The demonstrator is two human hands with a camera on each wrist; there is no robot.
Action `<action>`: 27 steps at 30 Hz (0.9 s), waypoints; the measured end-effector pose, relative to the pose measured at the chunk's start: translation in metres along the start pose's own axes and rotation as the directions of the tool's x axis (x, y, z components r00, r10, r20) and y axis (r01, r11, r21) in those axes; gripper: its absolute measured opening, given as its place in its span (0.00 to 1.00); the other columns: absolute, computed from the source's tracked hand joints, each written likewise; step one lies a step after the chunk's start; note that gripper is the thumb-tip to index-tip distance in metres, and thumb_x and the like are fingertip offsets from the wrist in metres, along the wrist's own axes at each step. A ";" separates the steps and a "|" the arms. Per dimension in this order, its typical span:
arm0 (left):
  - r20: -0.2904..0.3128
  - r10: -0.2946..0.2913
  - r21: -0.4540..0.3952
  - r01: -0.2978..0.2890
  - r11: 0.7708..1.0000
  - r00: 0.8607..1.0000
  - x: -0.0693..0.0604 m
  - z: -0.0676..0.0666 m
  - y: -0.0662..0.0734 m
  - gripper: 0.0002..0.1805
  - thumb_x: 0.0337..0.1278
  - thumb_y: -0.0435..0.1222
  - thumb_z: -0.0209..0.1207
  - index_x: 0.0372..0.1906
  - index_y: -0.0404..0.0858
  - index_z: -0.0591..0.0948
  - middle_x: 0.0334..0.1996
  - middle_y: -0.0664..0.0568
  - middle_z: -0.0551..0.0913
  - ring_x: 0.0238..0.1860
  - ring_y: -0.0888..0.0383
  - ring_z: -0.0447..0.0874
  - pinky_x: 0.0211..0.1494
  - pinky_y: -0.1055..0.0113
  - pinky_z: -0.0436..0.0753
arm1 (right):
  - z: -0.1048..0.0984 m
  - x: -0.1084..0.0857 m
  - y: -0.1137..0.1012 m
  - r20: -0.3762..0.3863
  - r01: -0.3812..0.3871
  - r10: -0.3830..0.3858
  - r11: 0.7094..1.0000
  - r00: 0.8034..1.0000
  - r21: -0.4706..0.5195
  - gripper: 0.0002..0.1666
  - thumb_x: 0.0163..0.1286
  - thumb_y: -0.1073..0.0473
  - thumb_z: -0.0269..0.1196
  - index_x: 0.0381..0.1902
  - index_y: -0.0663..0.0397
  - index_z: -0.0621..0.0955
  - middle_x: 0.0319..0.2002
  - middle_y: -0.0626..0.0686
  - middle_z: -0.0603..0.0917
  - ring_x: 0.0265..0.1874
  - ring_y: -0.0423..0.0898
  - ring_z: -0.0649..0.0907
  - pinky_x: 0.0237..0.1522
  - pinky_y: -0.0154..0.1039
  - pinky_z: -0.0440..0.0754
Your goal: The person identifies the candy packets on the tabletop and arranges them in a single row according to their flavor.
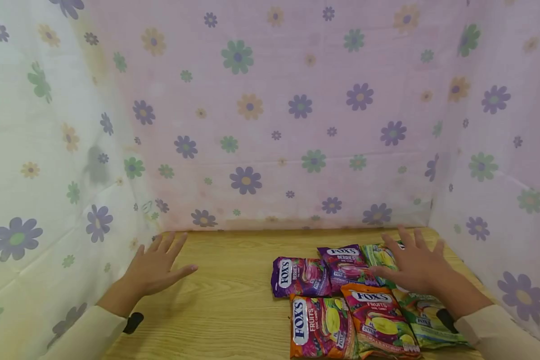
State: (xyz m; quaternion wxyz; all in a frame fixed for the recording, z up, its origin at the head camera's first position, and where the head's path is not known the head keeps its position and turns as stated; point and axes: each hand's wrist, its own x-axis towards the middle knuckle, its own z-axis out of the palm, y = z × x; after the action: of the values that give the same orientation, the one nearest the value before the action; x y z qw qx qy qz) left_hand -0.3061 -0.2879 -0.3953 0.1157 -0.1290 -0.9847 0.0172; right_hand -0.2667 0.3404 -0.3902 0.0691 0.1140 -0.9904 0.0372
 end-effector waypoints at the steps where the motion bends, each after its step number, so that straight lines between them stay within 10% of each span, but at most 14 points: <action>1: 0.000 0.001 -0.001 -0.001 1.000 1.000 0.001 0.000 0.002 0.58 0.59 0.81 0.37 0.84 0.48 0.53 0.82 0.38 0.54 0.78 0.27 0.53 0.68 0.17 0.54 | 0.000 0.001 -0.002 0.002 -0.003 0.003 1.000 1.000 0.002 0.60 0.66 0.18 0.54 0.81 0.51 0.60 0.78 0.75 0.52 0.72 0.86 0.52 0.52 0.94 0.40; 27: 0.079 0.036 -0.227 -0.017 0.974 0.996 0.012 0.023 0.065 0.63 0.55 0.78 0.52 0.85 0.46 0.47 0.81 0.36 0.57 0.78 0.30 0.57 0.65 0.21 0.66 | -0.001 0.019 -0.050 -0.024 0.095 -0.094 0.994 0.995 0.046 0.62 0.61 0.16 0.58 0.79 0.51 0.65 0.79 0.70 0.58 0.74 0.79 0.58 0.58 0.90 0.52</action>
State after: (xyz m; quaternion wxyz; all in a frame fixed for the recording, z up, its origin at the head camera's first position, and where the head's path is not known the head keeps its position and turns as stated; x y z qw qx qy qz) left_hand -0.3070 -0.2222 -0.4193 0.0594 -0.1537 -0.9824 -0.0884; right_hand -0.2730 0.2878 -0.3836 0.0786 0.1620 -0.9819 0.0585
